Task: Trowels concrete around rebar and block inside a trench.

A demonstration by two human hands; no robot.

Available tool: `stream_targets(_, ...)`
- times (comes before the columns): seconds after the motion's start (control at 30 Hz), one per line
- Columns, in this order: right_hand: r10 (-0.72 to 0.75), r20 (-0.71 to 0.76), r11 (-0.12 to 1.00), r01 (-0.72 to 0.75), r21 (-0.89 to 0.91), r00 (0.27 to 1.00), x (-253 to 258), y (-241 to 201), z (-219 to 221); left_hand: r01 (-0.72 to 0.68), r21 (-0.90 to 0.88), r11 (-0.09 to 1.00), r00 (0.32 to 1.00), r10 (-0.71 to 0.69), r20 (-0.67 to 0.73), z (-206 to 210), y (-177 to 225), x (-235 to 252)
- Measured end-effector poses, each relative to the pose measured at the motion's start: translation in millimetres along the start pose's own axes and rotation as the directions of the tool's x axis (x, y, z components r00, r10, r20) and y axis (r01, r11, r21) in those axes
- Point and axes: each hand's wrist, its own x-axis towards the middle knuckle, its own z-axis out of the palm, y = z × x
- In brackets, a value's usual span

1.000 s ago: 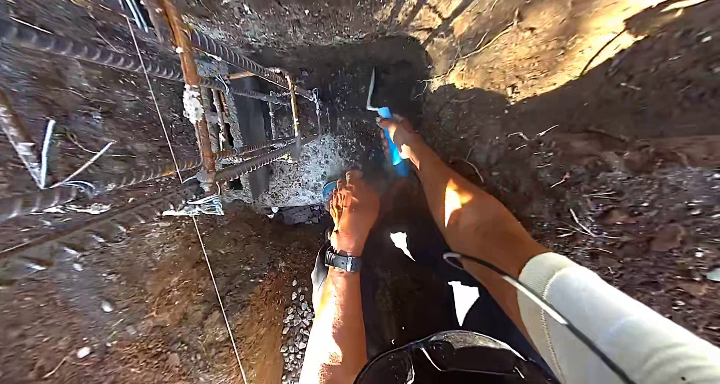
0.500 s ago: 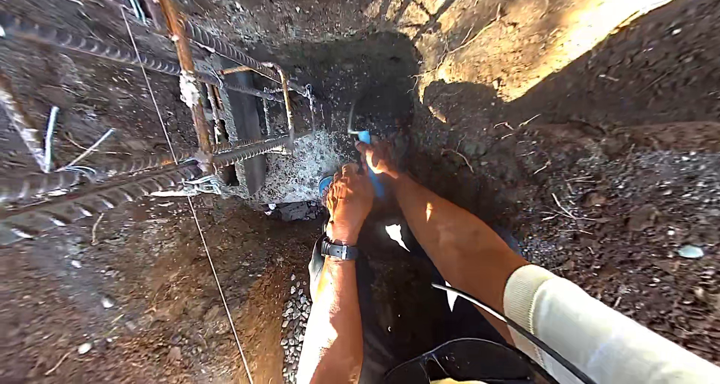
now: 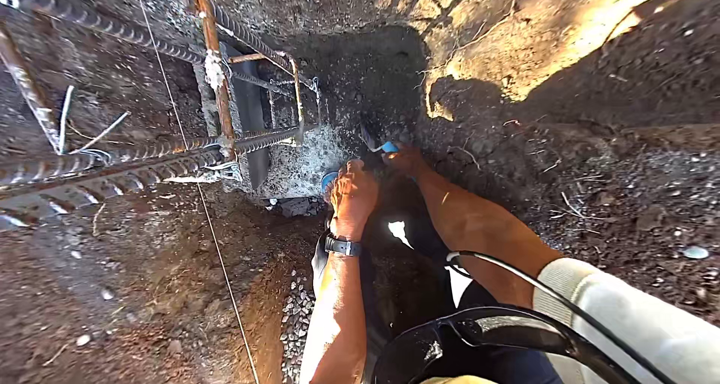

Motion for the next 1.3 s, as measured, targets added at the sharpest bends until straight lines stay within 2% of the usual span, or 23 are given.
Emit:
stream_targets(0.1,0.013,-0.049,0.994,-0.018,-0.104,0.999,-2.4,3.0,8.3,-0.011,-0.014,1.0,1.0,0.011,-0.001,2.1,-4.9,-6.1)
stream_targets(0.17,-0.016,-0.094,0.999,0.011,-0.047,0.995,-0.9,-7.1,24.8,-0.008,-0.01,1.0,1.0,0.008,-0.019,-0.6,-5.5,-1.4)
stream_targets(0.23,-0.108,-0.105,0.993,0.112,0.036,0.989,-2.4,-19.2,39.3,-0.006,-0.009,1.0,1.0,0.006,-0.02,0.8,-7.1,-1.7)
stream_targets(0.3,-0.153,-0.047,0.985,0.156,0.067,0.987,5.1,-41.5,40.8,-0.003,-0.006,1.0,1.0,0.003,-0.015,2.1,-5.3,-2.4)
stream_targets(0.4,-0.056,0.0,0.986,0.055,0.158,0.998,34.1,-65.1,37.6,0.014,0.013,1.0,1.0,-0.014,0.004,0.3,-2.8,-0.4)
stream_targets(0.53,0.007,-0.09,0.964,0.017,0.265,0.996,42.3,-39.8,16.1,0.014,0.01,1.0,1.0,-0.014,-0.001,1.6,-1.6,-0.1)
stream_targets(0.67,0.085,-0.239,0.969,-0.024,0.245,0.967,36.5,-16.2,-5.2,-0.002,0.018,1.0,1.0,0.002,0.0,5.6,6.4,-1.7)
stream_targets(0.73,0.11,-0.259,0.978,-0.057,0.201,0.96,35.2,-12.3,-15.9,0.001,0.019,1.0,1.0,-0.001,0.005,6.3,9.1,-0.6)
stream_targets(0.9,0.172,-0.289,0.985,-0.159,0.069,0.942,35.4,-15.6,-20.4,-0.009,0.016,1.0,1.0,0.008,0.003,7.9,7.8,2.7)
stream_targets(1.0,0.201,-0.311,0.975,-0.222,-0.034,0.929,15.9,-38.1,-30.0,-0.006,0.013,1.0,1.0,0.006,0.013,5.9,7.6,1.8)
stream_targets(1.1,0.263,-0.226,0.961,-0.274,-0.019,0.938,19.3,-52.6,-44.8,-0.012,0.021,1.0,1.0,0.012,0.015,6.6,9.6,0.7)
stream_targets(1.2,0.225,-0.061,0.973,-0.221,0.062,0.973,39.6,-42.8,-56.8,-0.01,0.024,1.0,1.0,0.01,0.023,6.5,11.5,1.0)
stream_targets(1.27,0.237,-0.046,0.961,-0.227,0.16,0.97,45.3,-30.4,-61.9,-0.015,0.031,0.999,1.0,0.014,0.023,7.3,12.9,1.7)
stream_targets(1.3,0.232,-0.083,0.963,-0.217,0.16,0.969,46.1,-31.0,-63.8,-0.017,0.029,0.999,1.0,0.017,0.018,6.0,12.6,4.0)
